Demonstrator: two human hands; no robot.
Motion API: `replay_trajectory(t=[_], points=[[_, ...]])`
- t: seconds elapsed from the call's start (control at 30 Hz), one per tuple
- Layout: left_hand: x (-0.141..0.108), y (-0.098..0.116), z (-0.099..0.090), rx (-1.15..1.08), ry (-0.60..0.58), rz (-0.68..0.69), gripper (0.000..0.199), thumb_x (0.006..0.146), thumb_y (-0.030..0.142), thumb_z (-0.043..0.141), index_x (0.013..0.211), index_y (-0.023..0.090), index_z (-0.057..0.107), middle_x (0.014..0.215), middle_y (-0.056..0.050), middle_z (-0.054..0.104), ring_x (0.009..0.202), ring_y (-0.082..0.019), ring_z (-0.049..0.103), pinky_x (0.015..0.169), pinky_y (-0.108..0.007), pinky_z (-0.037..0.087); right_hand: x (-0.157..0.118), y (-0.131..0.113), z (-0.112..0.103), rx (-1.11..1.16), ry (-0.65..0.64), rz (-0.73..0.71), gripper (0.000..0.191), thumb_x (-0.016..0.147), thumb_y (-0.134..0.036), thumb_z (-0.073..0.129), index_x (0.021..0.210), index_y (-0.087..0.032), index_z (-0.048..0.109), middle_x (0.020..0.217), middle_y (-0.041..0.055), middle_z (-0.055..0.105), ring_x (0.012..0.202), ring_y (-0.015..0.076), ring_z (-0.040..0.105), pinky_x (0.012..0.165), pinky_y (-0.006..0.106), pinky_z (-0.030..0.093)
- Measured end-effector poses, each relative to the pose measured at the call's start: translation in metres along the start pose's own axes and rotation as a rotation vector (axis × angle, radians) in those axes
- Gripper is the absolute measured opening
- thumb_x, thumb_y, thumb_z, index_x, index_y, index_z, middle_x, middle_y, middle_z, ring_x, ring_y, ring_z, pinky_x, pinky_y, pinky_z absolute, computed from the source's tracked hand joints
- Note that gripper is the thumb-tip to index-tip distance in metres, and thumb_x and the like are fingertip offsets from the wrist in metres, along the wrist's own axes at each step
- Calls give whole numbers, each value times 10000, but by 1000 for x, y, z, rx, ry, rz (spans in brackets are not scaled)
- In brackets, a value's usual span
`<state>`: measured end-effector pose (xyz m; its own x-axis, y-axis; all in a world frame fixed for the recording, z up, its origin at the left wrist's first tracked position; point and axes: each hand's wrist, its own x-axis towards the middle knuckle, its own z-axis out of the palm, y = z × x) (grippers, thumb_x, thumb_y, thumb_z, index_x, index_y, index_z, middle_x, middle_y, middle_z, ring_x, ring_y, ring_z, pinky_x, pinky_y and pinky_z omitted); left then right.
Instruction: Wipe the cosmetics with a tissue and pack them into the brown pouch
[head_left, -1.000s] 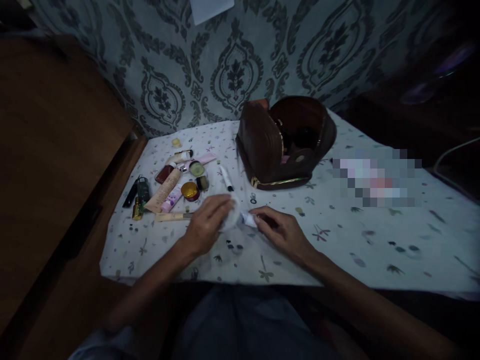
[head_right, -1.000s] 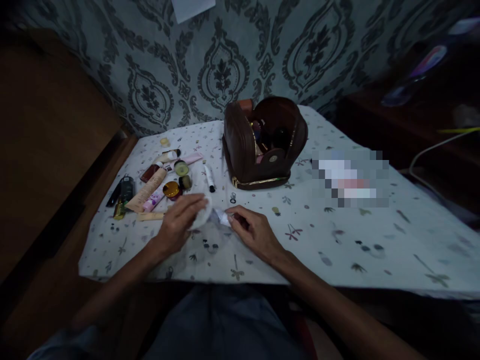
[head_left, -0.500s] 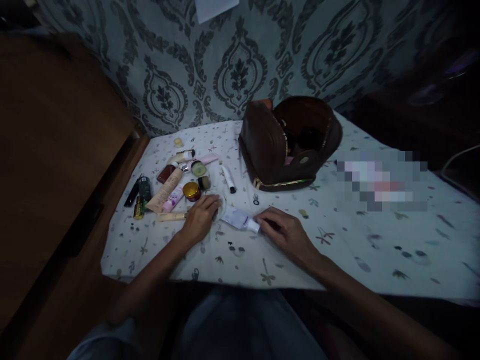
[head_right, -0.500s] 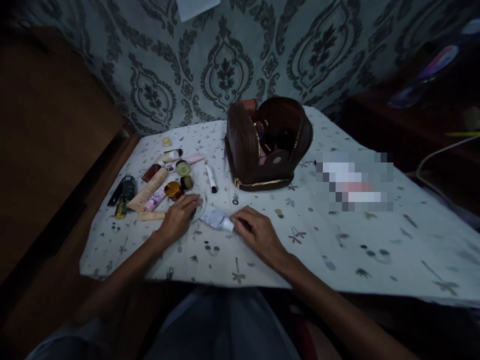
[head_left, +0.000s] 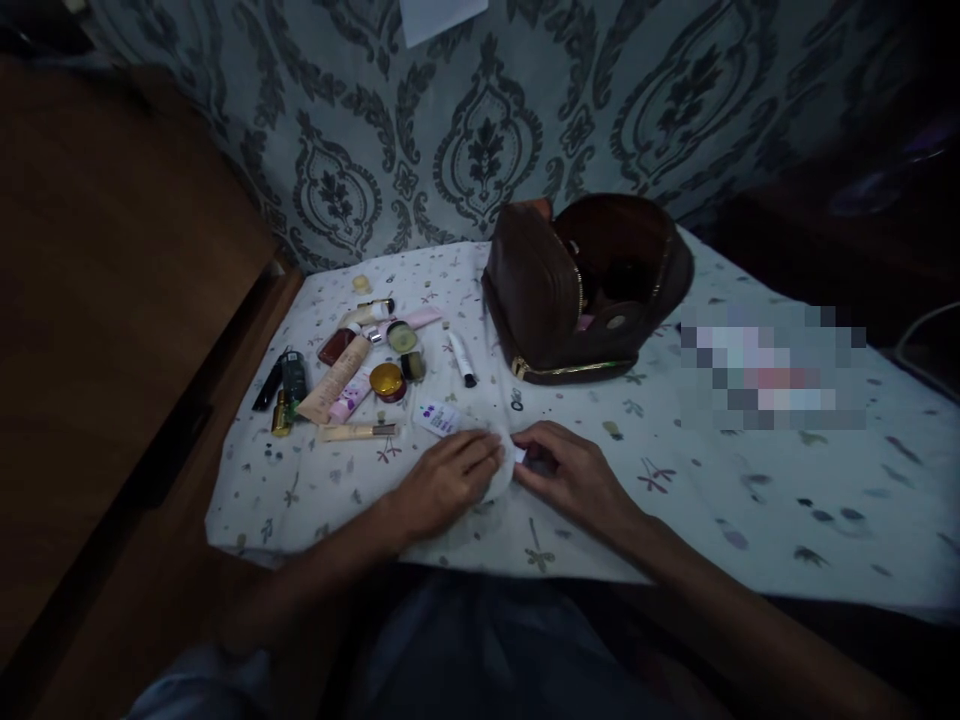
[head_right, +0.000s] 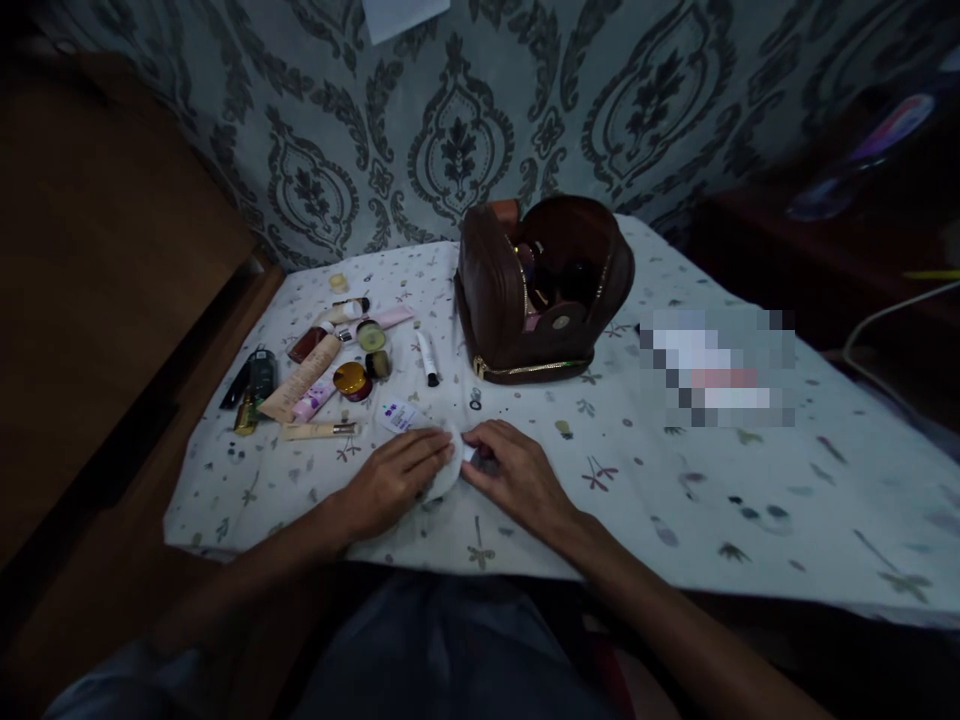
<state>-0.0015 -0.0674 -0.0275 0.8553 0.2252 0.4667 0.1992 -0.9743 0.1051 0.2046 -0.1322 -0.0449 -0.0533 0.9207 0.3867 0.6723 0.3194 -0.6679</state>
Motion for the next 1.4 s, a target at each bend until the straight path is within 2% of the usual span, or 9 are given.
replay_trajectory(t=[0.17, 0.3, 0.4, 0.53, 0.67, 0.77, 1.0, 1.17, 1.4], points=[[-26, -36, -4, 100, -37, -105, 261, 915, 34, 477, 1100, 122, 639, 1183, -137, 698, 1164, -238, 630, 950, -420, 571, -1, 0, 0, 8, -3, 18, 168, 881, -324, 604, 951, -181, 657, 798, 63, 656, 678, 174, 616, 605, 300, 525], [-38, -62, -12, 147, -54, -267, 379, 826, -89, 448, 1072, 123, 643, 1178, -137, 692, 1154, -233, 635, 938, -424, 575, -2, 0, 0, 0, -15, 39, 199, 892, -338, 585, 979, -177, 664, 832, 74, 675, 681, 173, 629, 577, 287, 516], [-35, -57, -16, 129, -1, -288, 368, 816, -98, 434, 1030, 117, 642, 1136, -142, 696, 1126, -236, 645, 913, -420, 585, -1, -2, -1, 17, 0, 45, 213, 901, -345, 561, 972, -173, 664, 802, 64, 673, 650, 164, 619, 555, 275, 499], [-18, -23, -16, 32, 122, -171, 306, 901, -22, 415, 1085, 124, 610, 1178, -155, 673, 1171, -228, 616, 934, -420, 575, 1, -7, -2, 49, 23, 118, 210, 904, -357, 552, 931, -183, 666, 711, 25, 657, 590, 146, 590, 542, 260, 474], [-4, 4, -10, 67, 54, 5, 162, 962, 103, 466, 980, 110, 627, 1233, -161, 661, 1251, -261, 567, 1001, -415, 534, 3, -8, -4, 95, 4, 181, 218, 897, -383, 559, 885, -193, 665, 678, 8, 652, 592, 146, 587, 544, 251, 465], [-5, 0, -5, 165, -24, -2, 194, 979, 137, 454, 929, 120, 640, 1264, -155, 654, 1253, -266, 569, 1000, -433, 520, 3, -6, -3, 93, -5, 191, 215, 879, -386, 572, 876, -199, 677, 677, 8, 660, 572, 147, 578, 525, 252, 457], [-28, -39, -7, 208, -128, -156, 178, 974, 151, 485, 1024, 162, 656, 1308, -122, 644, 1292, -249, 540, 995, -442, 480, 2, -2, -1, 73, -14, 236, 238, 864, -429, 589, 895, -217, 694, 754, 32, 704, 626, 185, 629, 530, 278, 468], [-36, -59, -14, 52, -13, -307, 237, 924, 43, 454, 993, 140, 659, 1261, -126, 655, 1206, -224, 586, 961, -381, 498, 1, -3, 0, 83, 29, 293, 237, 842, -442, 623, 875, -221, 702, 726, 20, 692, 624, 175, 616, 554, 281, 462], [-33, -73, -26, -245, 253, -543, 329, 709, -46, 415, 791, 168, 652, 838, -22, 666, 831, -153, 648, 784, -275, 515, 1, -10, -1, 202, 52, 325, 247, 828, -446, 667, 927, -221, 688, 623, 12, 674, 565, 182, 640, 497, 281, 487]])
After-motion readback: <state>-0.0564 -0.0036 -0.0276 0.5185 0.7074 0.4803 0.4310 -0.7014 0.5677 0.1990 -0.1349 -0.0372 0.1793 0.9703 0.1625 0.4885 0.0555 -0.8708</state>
